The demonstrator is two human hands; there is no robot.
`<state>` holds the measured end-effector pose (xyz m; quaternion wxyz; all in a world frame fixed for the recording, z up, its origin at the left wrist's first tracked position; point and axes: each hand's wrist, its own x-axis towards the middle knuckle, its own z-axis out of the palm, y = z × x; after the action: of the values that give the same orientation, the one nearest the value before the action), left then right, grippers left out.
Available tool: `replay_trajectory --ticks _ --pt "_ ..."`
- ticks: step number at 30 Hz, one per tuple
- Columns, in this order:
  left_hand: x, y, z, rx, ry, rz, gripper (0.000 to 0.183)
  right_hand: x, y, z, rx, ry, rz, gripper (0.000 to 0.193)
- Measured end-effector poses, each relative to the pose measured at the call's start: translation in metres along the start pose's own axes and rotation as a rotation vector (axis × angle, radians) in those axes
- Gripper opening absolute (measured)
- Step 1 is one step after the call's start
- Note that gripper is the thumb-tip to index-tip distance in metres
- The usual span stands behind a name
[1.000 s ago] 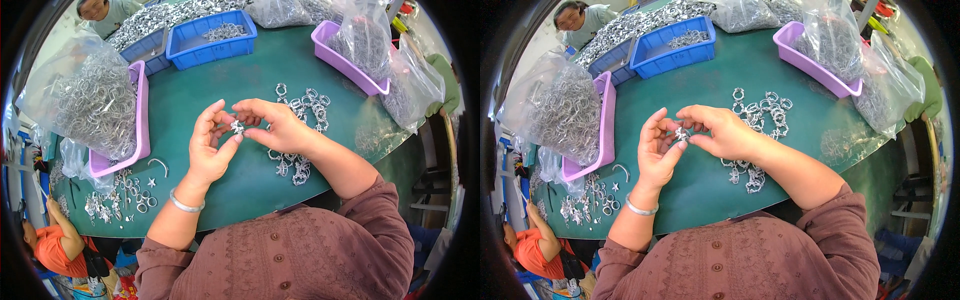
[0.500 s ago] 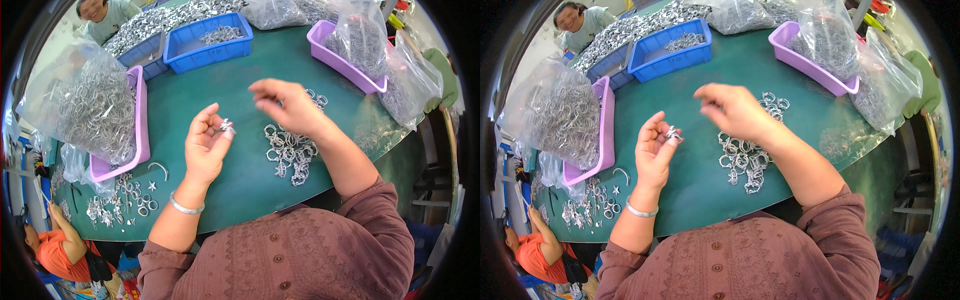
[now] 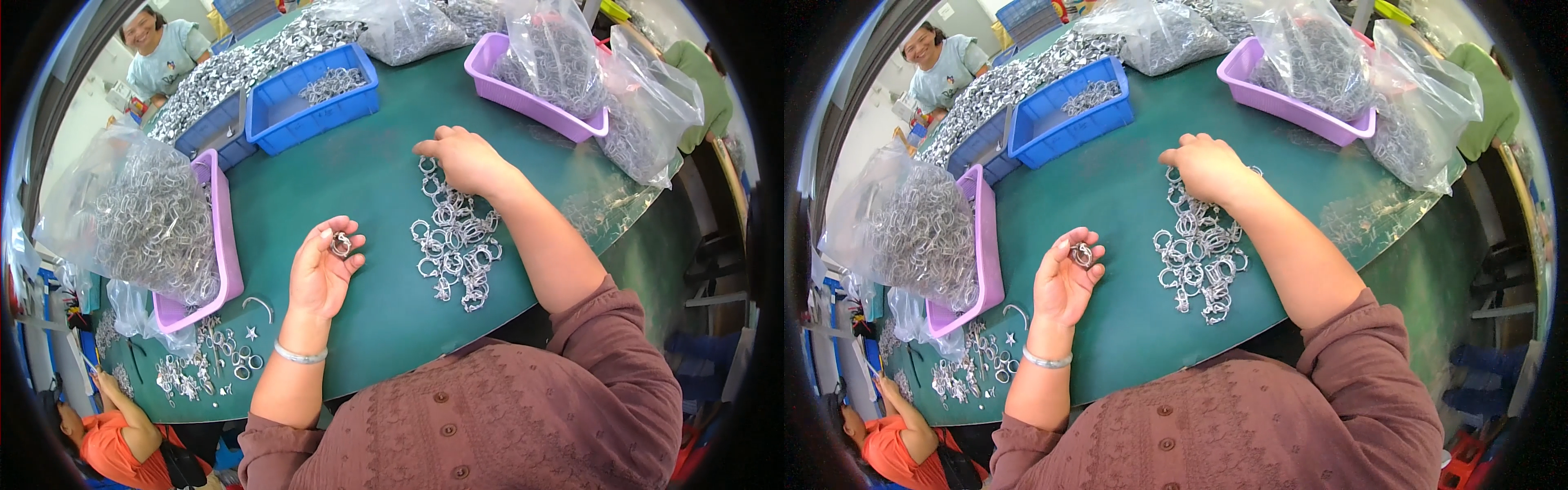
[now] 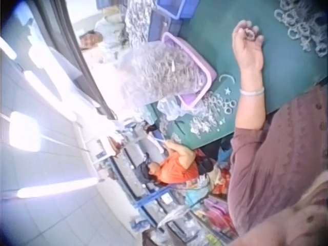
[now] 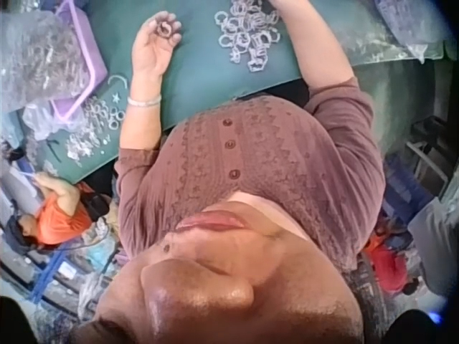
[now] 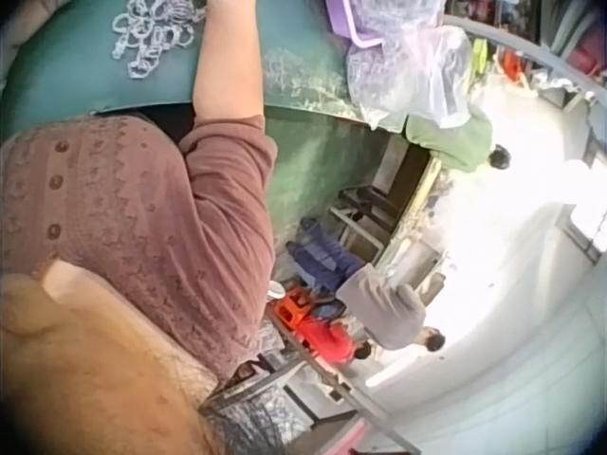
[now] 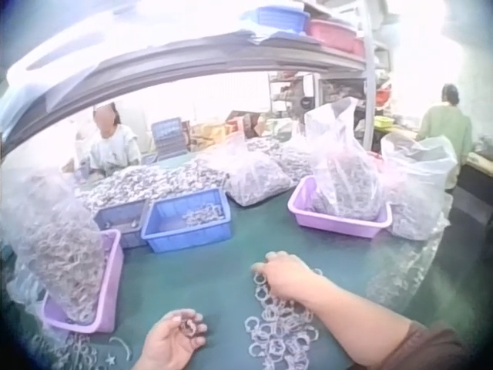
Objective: The person assembles small metal jewelry pieces by picking up metal rings and attaching small metal components to them by hand.
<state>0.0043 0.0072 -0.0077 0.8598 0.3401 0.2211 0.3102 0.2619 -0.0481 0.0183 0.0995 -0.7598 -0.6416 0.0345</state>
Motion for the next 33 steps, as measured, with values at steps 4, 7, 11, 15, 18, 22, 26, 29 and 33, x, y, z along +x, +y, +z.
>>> replay_trajectory --ticks 4,7,11,15,18,22,26,29,33 --pt "-0.001 -0.001 0.004 0.076 0.046 -0.013 0.023 0.0 0.005 0.004 -0.03 0.0 -0.042 0.042" --pt "0.0 -0.001 0.004 0.09 0.026 -0.005 0.023 0.0 0.006 0.006 -0.042 0.035 -0.024 0.031" --pt "-0.002 -0.001 0.007 0.113 0.062 -0.011 0.024 0.0 0.004 0.005 -0.051 0.071 -0.049 0.027" --pt "-0.004 0.003 0.01 0.22 0.058 -0.01 0.028 -0.003 -0.016 -0.004 0.462 0.166 -0.277 0.029" --pt "-0.006 0.0 0.017 0.255 0.028 -0.057 0.031 -0.013 -0.04 -0.002 0.863 0.115 -0.516 0.03" --pt "-0.007 -0.001 0.012 0.187 -0.069 -0.086 0.031 -0.025 -0.062 0.0 0.78 0.134 -0.701 0.034" --pt "-0.007 -0.001 0.01 0.083 -0.104 -0.058 0.025 -0.028 -0.07 0.001 0.725 0.34 -0.686 0.039" --pt "-0.006 0.0 0.009 0.012 -0.13 -0.026 0.028 -0.03 -0.07 -0.002 0.806 0.252 -0.527 0.039" --pt "-0.005 -0.001 0.006 -0.028 -0.169 0.01 0.028 -0.032 -0.071 -0.001 0.838 0.218 -0.539 0.036"
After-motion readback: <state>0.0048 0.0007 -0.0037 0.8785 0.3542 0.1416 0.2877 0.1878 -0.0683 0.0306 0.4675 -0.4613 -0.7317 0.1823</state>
